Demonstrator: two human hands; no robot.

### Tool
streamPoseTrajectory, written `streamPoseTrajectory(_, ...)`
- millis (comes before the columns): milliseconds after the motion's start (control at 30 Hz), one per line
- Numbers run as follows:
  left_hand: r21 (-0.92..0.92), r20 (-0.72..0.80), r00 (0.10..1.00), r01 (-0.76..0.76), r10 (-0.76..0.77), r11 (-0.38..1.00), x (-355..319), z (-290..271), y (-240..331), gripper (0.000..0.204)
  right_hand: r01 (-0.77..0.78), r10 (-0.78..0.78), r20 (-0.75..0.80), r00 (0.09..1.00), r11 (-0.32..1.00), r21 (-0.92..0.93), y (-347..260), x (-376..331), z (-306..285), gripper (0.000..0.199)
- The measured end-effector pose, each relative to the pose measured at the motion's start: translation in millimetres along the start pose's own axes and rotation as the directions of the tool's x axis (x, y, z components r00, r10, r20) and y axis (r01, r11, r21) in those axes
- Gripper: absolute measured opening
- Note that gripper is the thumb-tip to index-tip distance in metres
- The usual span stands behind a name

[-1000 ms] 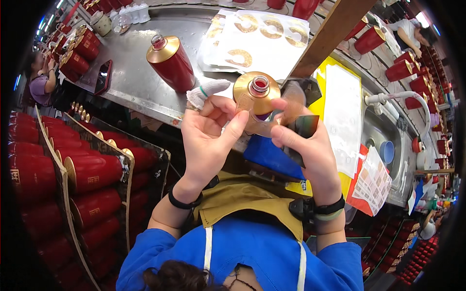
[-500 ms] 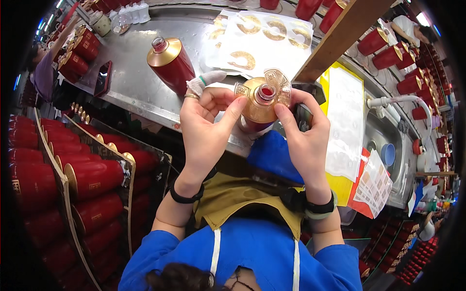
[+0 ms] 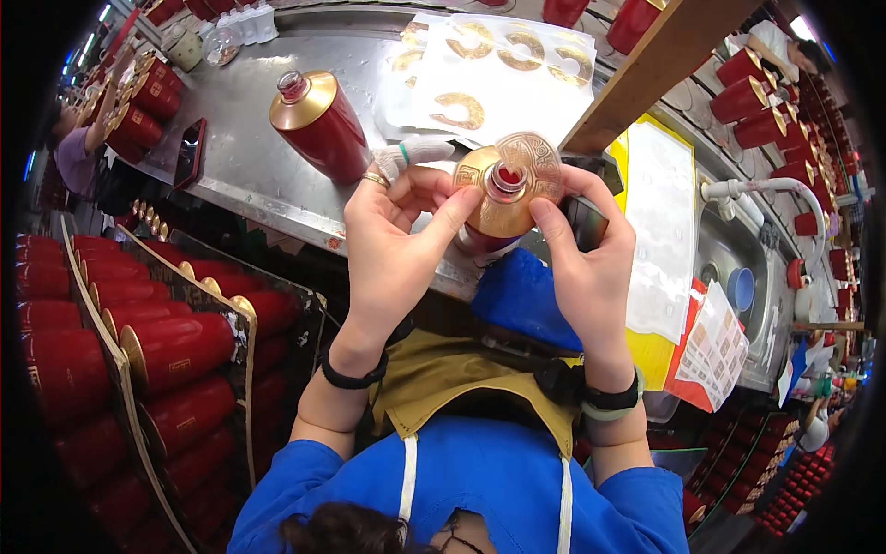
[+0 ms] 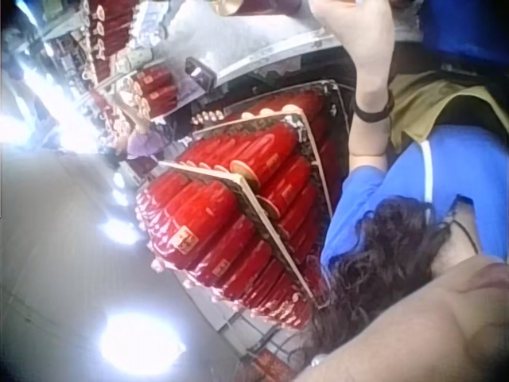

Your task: Applying labels and protective sleeves to red liquor bottles on an assembly line.

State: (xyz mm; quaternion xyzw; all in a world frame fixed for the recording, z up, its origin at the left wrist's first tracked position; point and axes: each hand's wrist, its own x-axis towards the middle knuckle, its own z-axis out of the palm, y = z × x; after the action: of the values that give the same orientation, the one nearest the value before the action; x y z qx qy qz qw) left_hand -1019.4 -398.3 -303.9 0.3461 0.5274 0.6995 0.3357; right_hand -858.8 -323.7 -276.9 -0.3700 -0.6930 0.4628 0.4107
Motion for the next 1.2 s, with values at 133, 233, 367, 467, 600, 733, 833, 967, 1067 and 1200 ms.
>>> streamPoseTrajectory(133, 0.008, 0.028, 1.000, 0.004, -0.004, 1.000, 2, -1, -1, 0.039, -0.002, 0.002, 0.021, 1.000, 1.000, 0.012, -2, 1, -1, 0.026)
streamPoseTrajectory(233, 0.015, 0.040, 0.999, 0.004, -0.005, 1.000, 1, -3, 0, 0.040, -0.003, 0.003, 0.024, 1.000, 1.000, 0.014, -1, -1, 0, 0.027)
streamPoseTrajectory(367, -0.006, 0.037, 0.999, 0.004, -0.004, 1.000, 1, -3, 2, 0.040, 0.001, -0.001, 0.031, 1.000, 1.000, 0.001, 4, 0, -2, 0.028)
streamPoseTrajectory(467, -0.051, 0.011, 0.999, 0.031, -0.030, 0.998, 1, -1, 2, 0.038, -0.021, 0.021, 0.029, 0.999, 1.000, 0.002, 1, -2, -2, 0.027)
streamPoseTrajectory(600, -0.036, -0.020, 0.999, -0.033, 0.032, 0.999, 4, -1, -1, 0.032, -0.007, 0.008, -0.009, 1.000, 1.000, 0.030, 0, -6, 4, 0.027)
streamPoseTrajectory(733, -0.079, -0.030, 0.999, -0.045, 0.042, 0.996, 4, -1, -3, 0.031, -0.039, 0.040, -0.009, 0.999, 0.993, 0.112, 0, -7, 5, 0.026)
streamPoseTrajectory(833, -0.032, 0.016, 1.000, -0.023, 0.023, 0.999, 0, 1, -3, 0.034, -0.003, 0.006, -0.030, 1.000, 0.996, 0.092, 7, -3, 1, 0.025)
streamPoseTrajectory(967, -0.043, -0.006, 1.000, -0.002, 0.002, 0.999, -4, 8, -3, 0.034, -0.016, 0.017, -0.013, 1.000, 0.994, 0.111, 7, -1, -6, 0.022)
streamPoseTrajectory(1067, -0.072, -0.020, 1.000, 0.003, -0.005, 0.997, -4, 5, -4, 0.035, 0.017, -0.016, -0.013, 1.000, 0.995, 0.103, 9, -1, -6, 0.022)
streamPoseTrajectory(1200, -0.070, -0.021, 1.000, 0.011, -0.012, 0.997, -4, 6, -3, 0.035, 0.008, -0.007, -0.012, 1.000, 0.995, 0.104, 9, -2, -6, 0.023)
